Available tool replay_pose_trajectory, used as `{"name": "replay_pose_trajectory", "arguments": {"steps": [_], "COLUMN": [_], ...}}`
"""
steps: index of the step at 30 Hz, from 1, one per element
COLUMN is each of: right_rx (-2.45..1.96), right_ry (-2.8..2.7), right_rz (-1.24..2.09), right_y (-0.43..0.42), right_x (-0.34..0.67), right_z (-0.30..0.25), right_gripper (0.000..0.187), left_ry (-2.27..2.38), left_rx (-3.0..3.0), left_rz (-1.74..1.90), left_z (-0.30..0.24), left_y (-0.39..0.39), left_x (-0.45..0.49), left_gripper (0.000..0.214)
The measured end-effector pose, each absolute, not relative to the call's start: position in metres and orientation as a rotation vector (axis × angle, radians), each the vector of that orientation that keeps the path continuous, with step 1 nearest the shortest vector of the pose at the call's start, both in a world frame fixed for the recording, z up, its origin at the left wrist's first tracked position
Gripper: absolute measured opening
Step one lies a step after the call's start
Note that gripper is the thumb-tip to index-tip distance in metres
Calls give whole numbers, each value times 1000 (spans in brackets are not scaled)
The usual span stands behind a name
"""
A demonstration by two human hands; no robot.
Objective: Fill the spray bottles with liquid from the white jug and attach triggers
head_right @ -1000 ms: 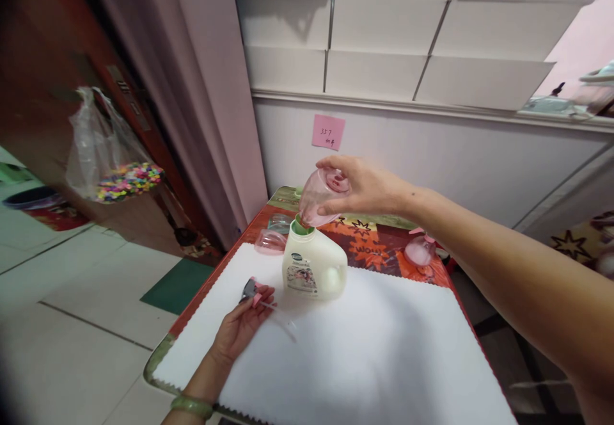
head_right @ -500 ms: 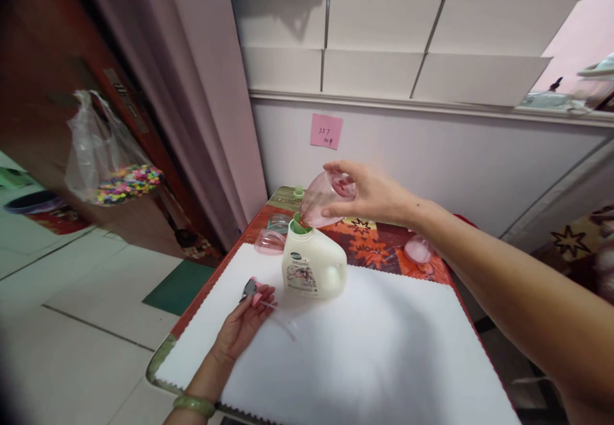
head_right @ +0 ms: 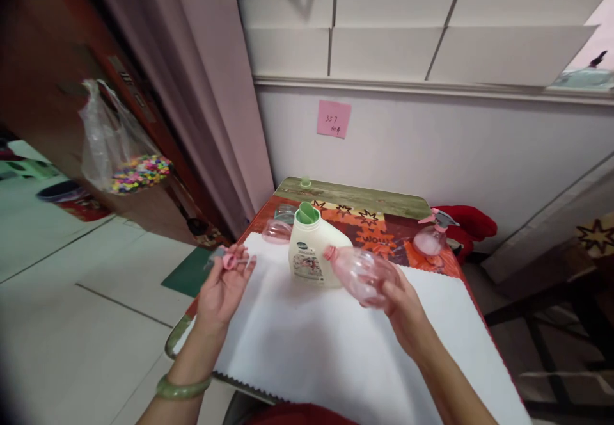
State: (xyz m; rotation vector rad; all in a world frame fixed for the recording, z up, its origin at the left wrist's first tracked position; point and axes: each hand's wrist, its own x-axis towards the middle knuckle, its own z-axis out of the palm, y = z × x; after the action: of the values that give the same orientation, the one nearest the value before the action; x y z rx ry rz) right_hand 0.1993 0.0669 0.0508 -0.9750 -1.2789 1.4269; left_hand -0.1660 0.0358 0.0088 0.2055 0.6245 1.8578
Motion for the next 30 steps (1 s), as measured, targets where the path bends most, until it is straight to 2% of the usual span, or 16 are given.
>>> {"name": "replay_pose_trajectory", "arguments": {"steps": [4, 6, 11, 20, 30], "right_rx": [-984, -973, -1016, -1015, -909], "right_ry": [-1400, -1445, -1424, -1416, -1494], "right_rz": [1269, 1165, 975, 994, 952], "right_y": [29, 21, 13, 8, 5], "right_x": [187, 181, 177, 180, 149], "right_z": [46, 50, 53, 52, 50], "right_gripper": [70, 75, 72, 73, 81], "left_ry": [597, 609, 641, 620, 599], "left_rx": [301, 284, 278, 287, 405], "left_rz": [1958, 1964, 1921, 1906, 1572], "left_z": [67, 83, 91, 102, 96], "left_y": [40, 40, 36, 34, 24], "left_x": [-147, -133, -113, -111, -40], "left_gripper": [24, 25, 27, 27, 30]}}
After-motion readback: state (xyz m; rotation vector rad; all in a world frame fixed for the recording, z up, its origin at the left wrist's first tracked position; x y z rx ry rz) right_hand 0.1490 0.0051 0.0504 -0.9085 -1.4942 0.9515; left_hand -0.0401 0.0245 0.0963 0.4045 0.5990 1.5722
